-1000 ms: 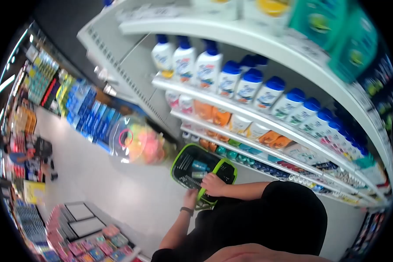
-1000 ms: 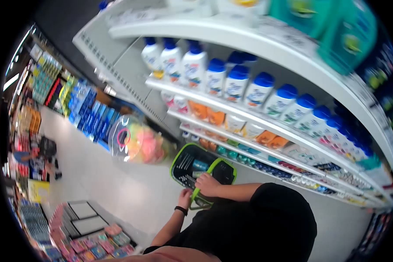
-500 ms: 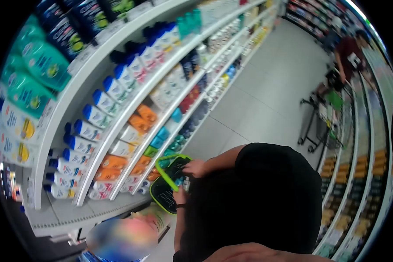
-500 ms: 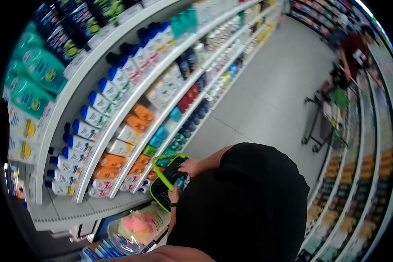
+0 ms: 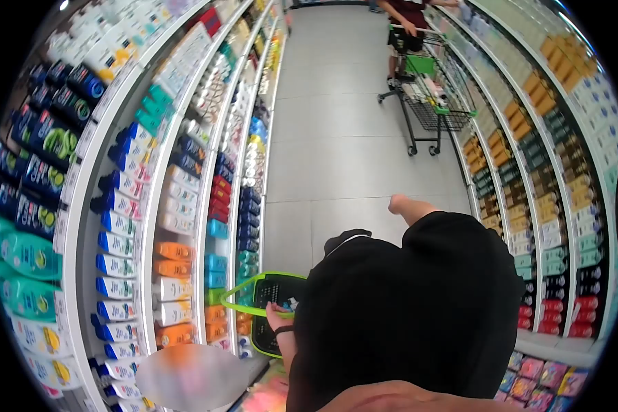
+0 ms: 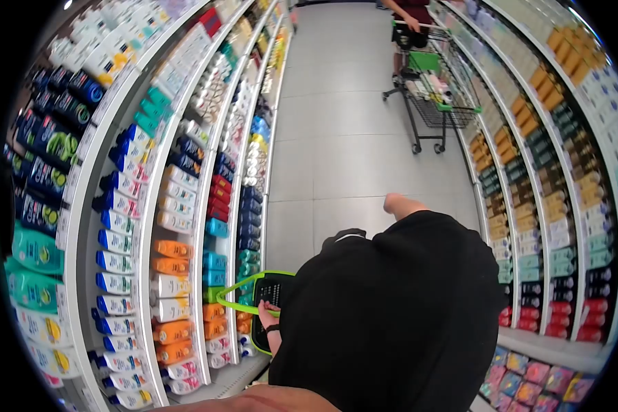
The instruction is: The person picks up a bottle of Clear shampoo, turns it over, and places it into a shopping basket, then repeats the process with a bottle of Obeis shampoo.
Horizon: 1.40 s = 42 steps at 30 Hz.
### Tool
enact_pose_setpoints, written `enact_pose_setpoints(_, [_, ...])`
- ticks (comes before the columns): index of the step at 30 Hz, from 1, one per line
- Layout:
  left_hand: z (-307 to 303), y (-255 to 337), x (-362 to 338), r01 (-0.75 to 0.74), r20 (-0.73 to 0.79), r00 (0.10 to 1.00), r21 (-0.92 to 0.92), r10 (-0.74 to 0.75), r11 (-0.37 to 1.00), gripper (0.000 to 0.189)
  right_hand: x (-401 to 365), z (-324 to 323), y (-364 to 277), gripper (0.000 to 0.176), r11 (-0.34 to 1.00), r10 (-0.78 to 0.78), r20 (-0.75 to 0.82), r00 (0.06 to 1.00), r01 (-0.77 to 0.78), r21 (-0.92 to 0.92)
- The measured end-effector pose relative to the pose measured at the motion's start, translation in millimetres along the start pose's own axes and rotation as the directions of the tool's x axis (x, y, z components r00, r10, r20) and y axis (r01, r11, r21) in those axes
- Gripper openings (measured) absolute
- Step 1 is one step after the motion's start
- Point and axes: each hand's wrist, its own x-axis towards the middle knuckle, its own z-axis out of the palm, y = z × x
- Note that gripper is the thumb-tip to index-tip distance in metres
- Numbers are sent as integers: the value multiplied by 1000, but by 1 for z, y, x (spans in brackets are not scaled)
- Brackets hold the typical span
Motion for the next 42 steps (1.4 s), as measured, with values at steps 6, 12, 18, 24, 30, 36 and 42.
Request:
enact_pose_setpoints(6, [65,30,35,-64,133,989,9,62,998,14,-47,59,24,29,928,-319,376,870,368,-64])
enact_pose_setpoints(12, [119,43,26,-39,58,997,-57,42,998,20,-5,64,51,28,812,-464,482,743,575,-105])
enact_pose_setpoints(18, [175,3,21,-48,27,999,26,47,999,22,37,57,68,41,940,-323,370,871,341,19])
enact_pose_setpoints(24, [222,-31,35,-26,-88,995,137,38,990,29,152,70,68,46,884,-460,434,775,446,141])
enact_pose_setpoints(30, [244,-34,62,94,-199,979,221,-49,971,35,171,-155,2,42,671,-539,-80,838,485,560])
enact_pose_setpoints(36, [254,-75,102,238,-281,942,163,-186,958,41,46,-430,-25,24,-400,-557,-592,583,436,806])
enact_pose_setpoints(42, [277,-153,190,240,-340,938,505,-65,829,35,-12,-563,22,31,-790,-306,-933,-192,598,136])
